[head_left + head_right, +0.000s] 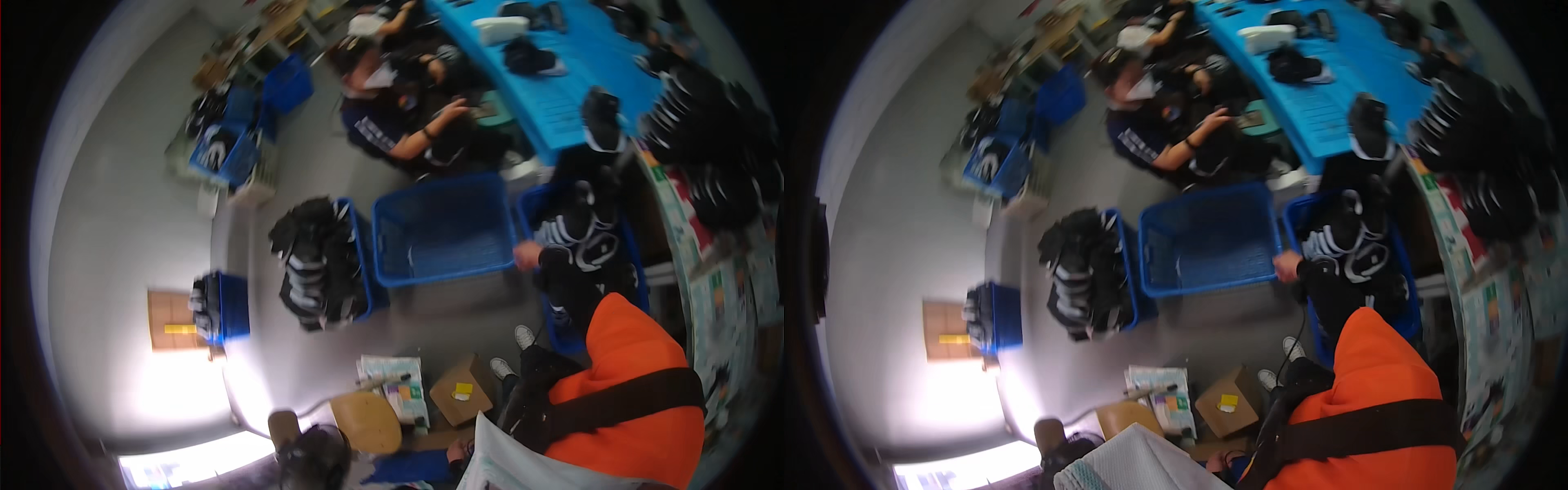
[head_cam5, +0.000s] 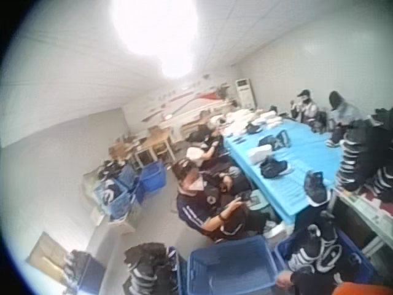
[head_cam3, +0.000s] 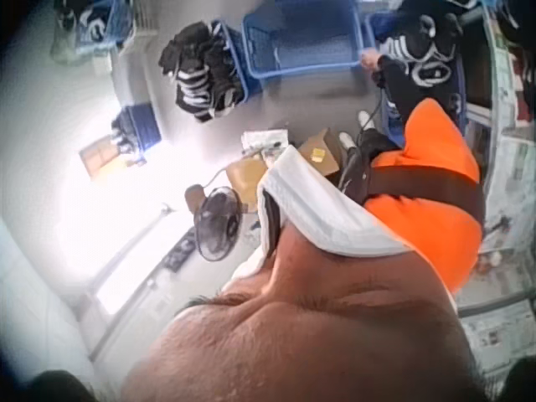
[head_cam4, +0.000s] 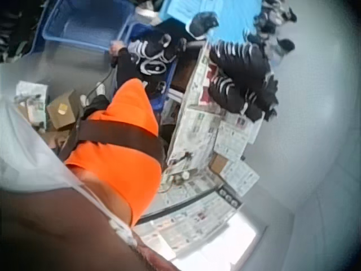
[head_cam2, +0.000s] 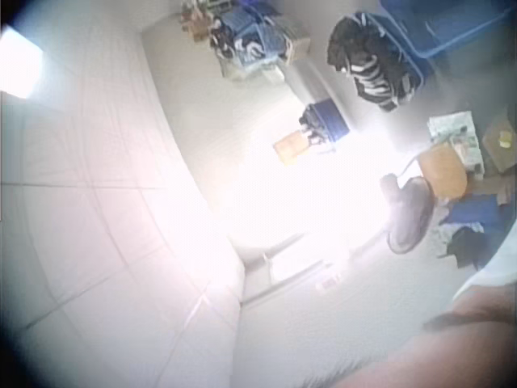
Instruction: The person handles black shoes, using a handheld tool on the edges of the soles and placing them into blue plastic crates. They also scan a QR code on a box using a mobile phone.
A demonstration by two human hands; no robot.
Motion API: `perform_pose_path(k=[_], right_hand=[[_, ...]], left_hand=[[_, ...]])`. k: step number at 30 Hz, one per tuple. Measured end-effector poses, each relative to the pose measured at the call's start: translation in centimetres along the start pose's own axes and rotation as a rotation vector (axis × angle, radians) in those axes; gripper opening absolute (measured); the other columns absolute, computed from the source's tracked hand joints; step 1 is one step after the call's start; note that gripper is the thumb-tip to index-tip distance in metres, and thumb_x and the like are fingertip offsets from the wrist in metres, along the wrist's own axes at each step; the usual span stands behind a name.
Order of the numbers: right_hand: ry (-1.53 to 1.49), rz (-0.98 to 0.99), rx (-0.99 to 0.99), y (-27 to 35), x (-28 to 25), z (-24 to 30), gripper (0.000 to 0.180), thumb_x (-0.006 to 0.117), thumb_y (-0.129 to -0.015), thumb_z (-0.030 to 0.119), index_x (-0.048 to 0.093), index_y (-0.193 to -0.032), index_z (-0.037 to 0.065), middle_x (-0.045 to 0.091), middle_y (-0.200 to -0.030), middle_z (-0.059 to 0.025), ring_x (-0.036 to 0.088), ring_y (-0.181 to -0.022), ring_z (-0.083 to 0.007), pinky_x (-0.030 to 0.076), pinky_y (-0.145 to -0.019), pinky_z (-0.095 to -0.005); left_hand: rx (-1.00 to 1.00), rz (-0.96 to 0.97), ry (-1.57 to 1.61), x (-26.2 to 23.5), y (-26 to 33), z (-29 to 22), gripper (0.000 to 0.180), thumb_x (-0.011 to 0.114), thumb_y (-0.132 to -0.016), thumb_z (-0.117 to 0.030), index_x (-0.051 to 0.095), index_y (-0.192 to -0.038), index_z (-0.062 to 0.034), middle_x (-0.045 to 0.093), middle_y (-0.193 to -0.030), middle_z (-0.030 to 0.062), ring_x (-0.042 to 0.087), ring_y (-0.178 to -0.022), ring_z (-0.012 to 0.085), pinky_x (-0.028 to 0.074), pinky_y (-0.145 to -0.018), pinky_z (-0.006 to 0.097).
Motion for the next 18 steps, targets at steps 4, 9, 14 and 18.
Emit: perform_pose_path(k=[4, 9, 14, 18], right_hand=[[1.056, 0.186, 0.545, 16.9, 10.1, -4.8, 0.018, 0.065, -0.087, 0.03, 0.066, -0.082, 0.013, 0.068, -0.074, -0.006, 0.068, -0.067, -0.0284, 0.051, -0.058, -0.046], [1.085, 0.223, 0.65, 34.1, 16.1, -3.2, 0.025, 0.06, -0.093, 0.022, 0.07, -0.096, -0.001, 0.074, -0.086, -0.0139, 0.073, -0.074, -0.0266, 0.058, -0.068, -0.0377], [-0.146, -0.784, 0.91, 46.0, 19.4, -2.5, 0.025, 0.058, -0.094, 0.018, 0.066, -0.097, -0.006, 0.071, -0.081, -0.0182, 0.07, -0.062, -0.0288, 0.058, -0.056, -0.0413], [-0.39, -1.068, 0.907, 51.4, 24.9, -0.2, 0.024, 0.059, -0.094, 0.017, 0.064, -0.091, -0.006, 0.068, -0.073, -0.0177, 0.067, -0.054, -0.0276, 0.054, -0.044, -0.0402]], left_hand=[[0.148, -0.047, -0.434, -4.1, 1.1, -0.8, 0.026, 0.061, -0.09, -0.028, 0.065, -0.095, -0.0023, 0.066, -0.082, 0.0176, 0.065, -0.078, 0.0368, 0.052, -0.07, 0.046], [0.277, -0.12, -0.17, -7.8, -4.7, -0.6, 0.027, 0.062, -0.091, -0.03, 0.066, -0.098, -0.0046, 0.069, -0.089, 0.0163, 0.067, -0.086, 0.0364, 0.054, -0.074, 0.046], [0.18, -0.005, 0.078, -8.7, -10.0, -1.2, 0.021, 0.062, -0.091, -0.025, 0.067, -0.095, -0.0048, 0.071, -0.089, 0.0181, 0.068, -0.082, 0.038, 0.054, -0.07, 0.047], [-0.317, 0.153, 0.636, -5.7, -12.5, -1.1, 0.022, 0.056, -0.097, -0.024, 0.061, -0.106, -0.0052, 0.07, -0.094, 0.0093, 0.069, -0.074, 0.0224, 0.05, -0.06, 0.034]])
Point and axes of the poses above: each hand's wrist, its own y-axis away from the middle knuckle, its own x-axis out of the palm, z = x × y, the point moved 6 cm from there along -y, towards the middle knuckle
